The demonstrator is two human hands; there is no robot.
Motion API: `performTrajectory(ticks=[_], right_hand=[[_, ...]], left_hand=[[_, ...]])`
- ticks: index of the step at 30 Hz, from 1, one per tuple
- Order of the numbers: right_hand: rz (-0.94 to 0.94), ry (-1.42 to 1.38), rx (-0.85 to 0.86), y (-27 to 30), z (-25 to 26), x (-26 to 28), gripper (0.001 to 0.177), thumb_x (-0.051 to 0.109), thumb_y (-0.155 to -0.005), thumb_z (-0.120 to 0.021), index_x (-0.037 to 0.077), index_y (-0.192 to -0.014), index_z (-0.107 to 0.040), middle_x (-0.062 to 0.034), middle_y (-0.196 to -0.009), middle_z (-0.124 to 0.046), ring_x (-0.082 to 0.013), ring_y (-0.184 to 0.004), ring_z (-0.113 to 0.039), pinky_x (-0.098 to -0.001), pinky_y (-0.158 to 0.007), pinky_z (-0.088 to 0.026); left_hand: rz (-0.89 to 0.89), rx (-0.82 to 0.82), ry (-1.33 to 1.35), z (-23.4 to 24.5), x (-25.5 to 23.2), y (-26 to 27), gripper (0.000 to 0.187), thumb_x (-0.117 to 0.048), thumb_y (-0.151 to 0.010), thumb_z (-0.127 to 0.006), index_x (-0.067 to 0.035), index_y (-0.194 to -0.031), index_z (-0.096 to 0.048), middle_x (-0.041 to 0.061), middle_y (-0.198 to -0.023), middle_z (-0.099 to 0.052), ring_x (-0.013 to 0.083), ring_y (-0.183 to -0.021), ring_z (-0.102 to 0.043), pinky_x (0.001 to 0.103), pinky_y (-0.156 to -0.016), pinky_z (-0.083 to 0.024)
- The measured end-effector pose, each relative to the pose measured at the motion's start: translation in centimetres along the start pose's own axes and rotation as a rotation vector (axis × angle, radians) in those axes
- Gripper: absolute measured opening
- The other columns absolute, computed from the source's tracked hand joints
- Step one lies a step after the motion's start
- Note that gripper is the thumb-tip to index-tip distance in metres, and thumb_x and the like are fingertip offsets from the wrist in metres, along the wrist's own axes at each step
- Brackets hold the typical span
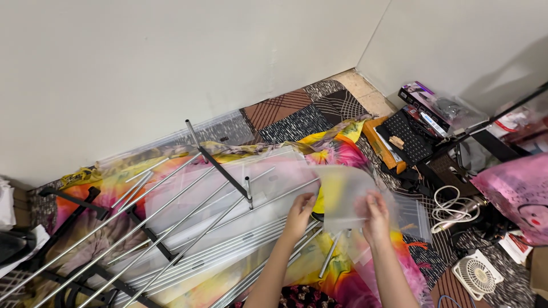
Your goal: The person assembles a metal shelving unit by connecting metal rods and inserting translucent plastic shelves into the frame. They handle multiple rods and shelves, aligning and securing them into place.
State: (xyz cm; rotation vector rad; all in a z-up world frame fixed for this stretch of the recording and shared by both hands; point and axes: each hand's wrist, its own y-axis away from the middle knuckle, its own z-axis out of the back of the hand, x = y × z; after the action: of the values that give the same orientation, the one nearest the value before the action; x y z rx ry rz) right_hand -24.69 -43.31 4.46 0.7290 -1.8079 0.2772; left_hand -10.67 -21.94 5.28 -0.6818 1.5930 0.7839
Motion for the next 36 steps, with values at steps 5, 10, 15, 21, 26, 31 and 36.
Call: performTrajectory(ticks=[5, 10, 15, 21, 26, 31, 36], right_hand=[[-0.079, 0.153, 0.286, 0.4, -4.1, 0.9, 0.024, 0.021, -0.099, -0.064, 0.01, -0.12, -0.063, -0.0108, -0.1, -0.072, -0.0225, -0.087, -0.07, -0.0365, -0.078, -0.058], [-0.273, 0.096, 0.354, -0.3, -5.1, -0.4, 0.035, 0.031, -0.101, -0.057, 0.006, -0.125, -0.063, -0.0119, -0.106, -0.073, -0.023, -0.097, -0.072, -0.038, -0.084, -0.057], [0.291, 0.907, 0.191, -3.8, -5.5, -5.3, 0.056, 0.028, -0.089, -0.069, 0.009, -0.141, -0.058, -0.0152, -0.135, -0.061, -0.0307, -0.125, -0.057, -0.0425, -0.104, -0.046], [0.146, 1.807, 0.453, -3.6, -3.3, -10.0, 0.071, 0.026, -0.078, -0.082, 0.021, -0.143, -0.055, -0.0147, -0.15, -0.045, -0.0411, -0.13, -0.048, -0.0446, -0.109, -0.041], [0.199, 1.307, 0.043, -4.4, -2.8, -8.9, 0.042, 0.033, -0.097, -0.063, 0.0, -0.122, -0.068, -0.0249, -0.119, -0.071, -0.0404, -0.112, -0.067, -0.0474, -0.1, -0.053], [-0.058, -0.04, 0.018, -4.0, -7.5, 0.8, 0.049, 0.04, -0.104, -0.045, 0.002, -0.13, -0.06, -0.0155, -0.117, -0.073, -0.0281, -0.102, -0.072, -0.0396, -0.09, -0.057], [0.235, 0.089, 0.219, 5.8, -16.4, 8.9, 0.047, 0.031, -0.113, -0.055, -0.005, -0.144, -0.06, -0.0106, -0.123, -0.073, -0.0186, -0.104, -0.069, -0.0337, -0.094, -0.056]], left_hand=[[0.03, 0.225, 0.793, 2.4, -4.4, -0.6, 0.067, -0.05, -0.103, -0.051, -0.007, -0.154, -0.047, 0.017, -0.145, -0.058, 0.0296, -0.127, -0.058, 0.045, -0.104, -0.05], [-0.057, 0.26, 0.67, 4.8, -10.3, 1.2, 0.064, -0.036, -0.102, -0.054, -0.018, -0.159, -0.033, 0.018, -0.153, -0.05, 0.0376, -0.136, -0.055, 0.052, -0.104, -0.051], [-0.101, 0.259, 0.814, 7.2, -12.9, 1.9, 0.063, -0.037, -0.104, -0.052, -0.015, -0.159, -0.033, 0.023, -0.154, -0.048, 0.0463, -0.137, -0.053, 0.06, -0.101, -0.052], [-0.123, 0.243, 0.835, 10.1, -13.7, 3.7, 0.064, -0.035, -0.104, -0.051, -0.018, -0.161, -0.028, 0.025, -0.156, -0.043, 0.0501, -0.137, -0.05, 0.068, -0.1, -0.051], [-0.182, 0.23, 0.841, 12.7, -14.1, 5.9, 0.07, -0.034, -0.102, -0.055, -0.023, -0.163, -0.023, 0.025, -0.159, -0.04, 0.0508, -0.14, -0.046, 0.071, -0.101, -0.047], [-0.225, 0.151, 0.862, 13.6, -14.6, 8.1, 0.072, -0.034, -0.1, -0.056, -0.025, -0.162, -0.021, 0.024, -0.159, -0.039, 0.0486, -0.141, -0.045, 0.072, -0.101, -0.046], [-0.304, 0.074, 0.893, 12.6, -14.1, 9.3, 0.069, -0.034, -0.102, -0.053, -0.026, -0.163, -0.021, 0.022, -0.162, -0.036, 0.0477, -0.142, -0.045, 0.07, -0.101, -0.046]])
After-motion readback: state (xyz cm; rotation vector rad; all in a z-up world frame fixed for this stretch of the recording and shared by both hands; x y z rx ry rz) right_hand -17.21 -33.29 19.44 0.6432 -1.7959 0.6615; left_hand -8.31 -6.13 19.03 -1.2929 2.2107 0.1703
